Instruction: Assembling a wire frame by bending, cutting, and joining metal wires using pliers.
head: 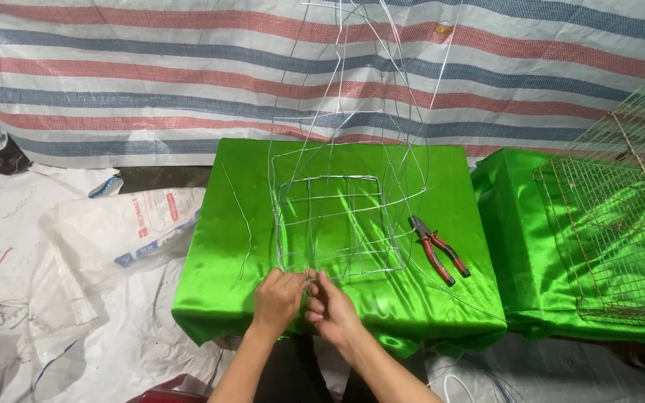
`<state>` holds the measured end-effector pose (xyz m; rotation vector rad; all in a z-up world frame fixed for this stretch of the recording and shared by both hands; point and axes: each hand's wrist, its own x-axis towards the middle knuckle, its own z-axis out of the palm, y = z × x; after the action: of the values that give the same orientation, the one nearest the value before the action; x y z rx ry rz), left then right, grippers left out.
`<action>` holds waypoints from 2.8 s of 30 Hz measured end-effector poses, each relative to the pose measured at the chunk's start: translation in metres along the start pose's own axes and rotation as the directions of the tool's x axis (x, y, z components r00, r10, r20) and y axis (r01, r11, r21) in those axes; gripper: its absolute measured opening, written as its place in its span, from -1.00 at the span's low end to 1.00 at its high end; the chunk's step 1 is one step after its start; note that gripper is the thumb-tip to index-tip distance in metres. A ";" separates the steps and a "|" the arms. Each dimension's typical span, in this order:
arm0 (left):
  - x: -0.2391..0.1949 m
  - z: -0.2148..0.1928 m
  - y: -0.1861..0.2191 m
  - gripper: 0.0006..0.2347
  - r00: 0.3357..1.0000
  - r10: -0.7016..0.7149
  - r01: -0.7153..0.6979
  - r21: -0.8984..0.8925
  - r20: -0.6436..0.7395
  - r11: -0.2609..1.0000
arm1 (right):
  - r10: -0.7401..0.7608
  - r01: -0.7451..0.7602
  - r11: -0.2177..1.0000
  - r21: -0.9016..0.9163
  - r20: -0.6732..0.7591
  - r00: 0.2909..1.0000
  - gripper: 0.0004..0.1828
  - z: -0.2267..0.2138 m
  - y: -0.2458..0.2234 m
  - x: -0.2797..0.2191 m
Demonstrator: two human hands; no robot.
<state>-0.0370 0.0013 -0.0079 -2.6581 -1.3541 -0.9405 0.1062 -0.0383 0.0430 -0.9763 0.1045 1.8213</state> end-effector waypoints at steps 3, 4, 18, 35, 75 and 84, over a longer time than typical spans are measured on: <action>-0.002 0.000 0.000 -0.91 1.000 0.029 -0.029 -0.014 -0.002 0.999 | 0.005 -0.011 0.998 0.065 0.087 0.996 -0.66 -0.014 0.006 0.010; -0.001 0.000 0.000 -0.91 1.000 0.028 -0.028 -0.013 -0.002 1.000 | 0.006 -0.011 0.998 0.065 0.087 0.996 -0.66 -0.017 0.007 0.014; 0.013 -0.003 0.006 -0.94 0.995 -0.099 0.098 -0.074 -0.008 0.992 | -0.361 0.239 0.404 -0.883 0.086 0.929 -0.49 -0.016 -0.023 -0.026; -0.016 0.052 -0.011 -0.94 0.989 -0.140 0.143 0.109 -0.039 0.984 | -0.152 0.101 -0.844 -0.526 0.416 0.897 -0.67 0.005 -0.055 0.030; 0.024 0.020 0.032 -0.80 0.984 -0.167 0.163 0.069 0.061 0.984 | -0.501 0.702 -0.059 -0.710 0.629 0.594 -0.79 -0.073 -0.041 0.020; 0.017 0.019 0.025 -0.80 0.973 -0.143 0.136 0.051 0.179 0.989 | -0.438 0.371 -0.140 -0.918 0.394 0.808 -0.69 -0.029 -0.080 -0.022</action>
<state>-0.0007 0.0033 -0.0085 -2.7073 -1.5961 -0.6856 0.1907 -0.0302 0.0663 -1.7345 -1.6173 0.9570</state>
